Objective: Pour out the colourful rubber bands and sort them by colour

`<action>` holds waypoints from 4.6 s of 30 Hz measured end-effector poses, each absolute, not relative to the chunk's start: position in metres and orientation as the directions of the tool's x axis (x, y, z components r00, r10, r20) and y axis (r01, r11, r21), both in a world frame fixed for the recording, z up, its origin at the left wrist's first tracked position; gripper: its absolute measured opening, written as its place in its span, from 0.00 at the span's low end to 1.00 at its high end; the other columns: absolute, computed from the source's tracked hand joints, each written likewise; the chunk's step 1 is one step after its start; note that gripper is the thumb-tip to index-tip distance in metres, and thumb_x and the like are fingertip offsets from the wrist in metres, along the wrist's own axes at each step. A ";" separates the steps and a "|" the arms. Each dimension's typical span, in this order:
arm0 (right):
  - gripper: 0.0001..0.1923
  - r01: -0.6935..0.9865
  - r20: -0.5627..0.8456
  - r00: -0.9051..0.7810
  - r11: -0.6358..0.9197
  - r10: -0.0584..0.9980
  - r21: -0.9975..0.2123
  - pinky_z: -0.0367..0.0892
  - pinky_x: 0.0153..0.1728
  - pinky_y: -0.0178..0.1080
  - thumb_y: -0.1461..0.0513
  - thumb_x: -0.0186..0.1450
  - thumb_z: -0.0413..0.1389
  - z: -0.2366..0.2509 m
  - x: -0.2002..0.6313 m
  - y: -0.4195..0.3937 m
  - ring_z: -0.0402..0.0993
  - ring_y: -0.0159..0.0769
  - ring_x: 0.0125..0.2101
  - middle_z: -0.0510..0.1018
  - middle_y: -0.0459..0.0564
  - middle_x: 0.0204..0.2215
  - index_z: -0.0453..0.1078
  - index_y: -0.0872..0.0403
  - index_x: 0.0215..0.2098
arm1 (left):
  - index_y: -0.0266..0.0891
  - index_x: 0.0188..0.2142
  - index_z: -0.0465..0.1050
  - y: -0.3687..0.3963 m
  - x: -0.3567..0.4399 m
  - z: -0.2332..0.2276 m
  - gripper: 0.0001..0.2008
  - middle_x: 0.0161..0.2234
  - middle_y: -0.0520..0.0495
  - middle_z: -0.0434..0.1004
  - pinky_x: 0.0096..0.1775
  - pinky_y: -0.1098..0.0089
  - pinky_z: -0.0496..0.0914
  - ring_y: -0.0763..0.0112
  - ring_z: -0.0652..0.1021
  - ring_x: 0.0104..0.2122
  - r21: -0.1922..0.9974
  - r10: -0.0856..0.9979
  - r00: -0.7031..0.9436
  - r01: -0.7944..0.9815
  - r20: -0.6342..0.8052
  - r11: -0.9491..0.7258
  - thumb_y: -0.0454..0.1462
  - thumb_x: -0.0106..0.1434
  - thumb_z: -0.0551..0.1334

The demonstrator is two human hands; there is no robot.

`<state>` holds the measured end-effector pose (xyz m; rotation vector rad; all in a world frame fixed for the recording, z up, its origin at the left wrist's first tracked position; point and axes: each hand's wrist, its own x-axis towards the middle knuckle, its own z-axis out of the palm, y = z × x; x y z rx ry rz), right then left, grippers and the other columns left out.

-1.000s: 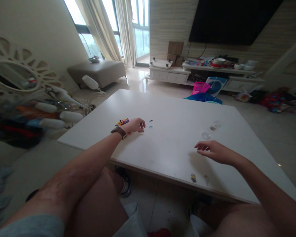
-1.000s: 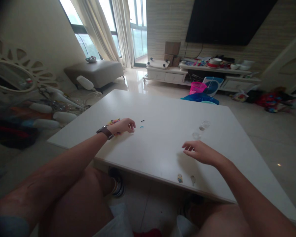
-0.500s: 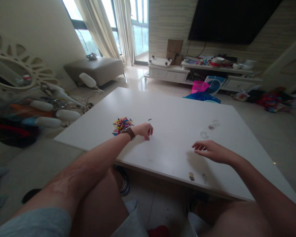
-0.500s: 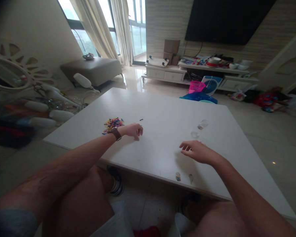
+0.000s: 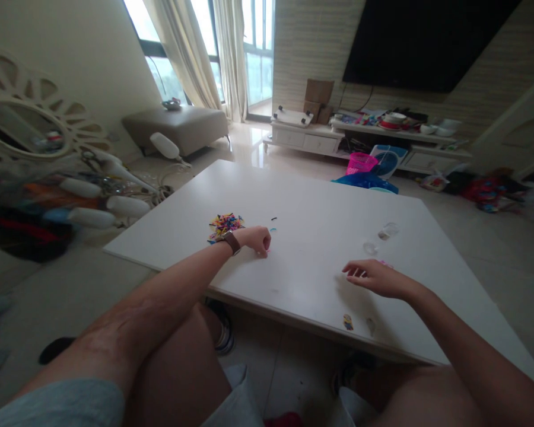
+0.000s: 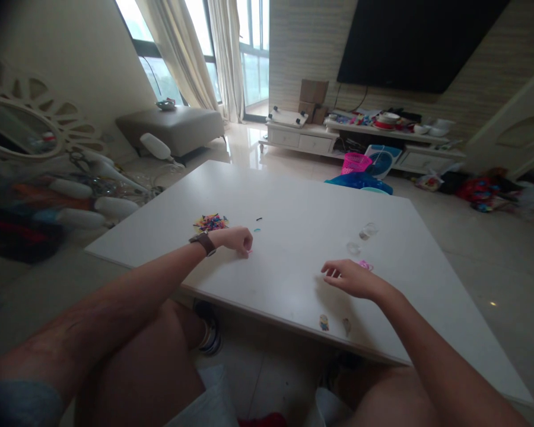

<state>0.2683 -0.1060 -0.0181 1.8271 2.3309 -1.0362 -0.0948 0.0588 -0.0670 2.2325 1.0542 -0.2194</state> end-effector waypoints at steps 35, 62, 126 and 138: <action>0.22 0.863 -0.435 -0.363 0.121 0.824 -0.491 0.71 0.42 0.41 0.49 0.66 0.52 -0.017 0.268 -0.107 0.78 0.44 0.40 0.81 0.58 0.41 0.74 0.55 0.47 | 0.37 0.32 0.79 0.095 -0.174 -0.062 0.13 0.30 0.48 0.81 0.28 0.73 0.66 0.69 0.76 0.28 0.269 0.872 0.379 0.915 -0.311 -0.302 0.31 0.43 0.67; 0.21 0.855 -0.417 -0.363 0.120 0.833 -0.504 0.72 0.43 0.42 0.49 0.66 0.52 -0.018 0.271 -0.109 0.78 0.43 0.40 0.81 0.57 0.42 0.74 0.55 0.48 | 0.35 0.34 0.81 0.084 -0.153 -0.037 0.13 0.29 0.46 0.80 0.29 0.73 0.64 0.71 0.74 0.27 0.402 0.894 0.415 0.857 -0.167 -0.323 0.36 0.48 0.64; 0.06 0.630 0.517 0.102 0.347 0.850 -0.695 0.70 0.39 0.41 0.60 0.66 0.57 -0.111 0.120 0.032 0.73 0.38 0.34 0.78 0.51 0.33 0.74 0.53 0.36 | 0.33 0.33 0.78 0.015 -0.135 -0.013 0.09 0.33 0.41 0.83 0.31 0.75 0.72 0.67 0.82 0.35 0.904 0.926 0.175 0.338 -0.335 0.263 0.39 0.57 0.67; 0.05 0.404 0.514 -0.284 0.588 0.809 -0.701 0.69 0.35 0.36 0.64 0.68 0.57 -0.099 0.077 -0.002 0.75 0.33 0.31 0.80 0.47 0.32 0.76 0.51 0.37 | 0.31 0.34 0.78 0.015 -0.122 -0.043 0.13 0.31 0.41 0.82 0.42 0.66 0.75 0.67 0.81 0.33 0.957 0.899 0.384 0.268 -0.213 0.112 0.41 0.56 0.68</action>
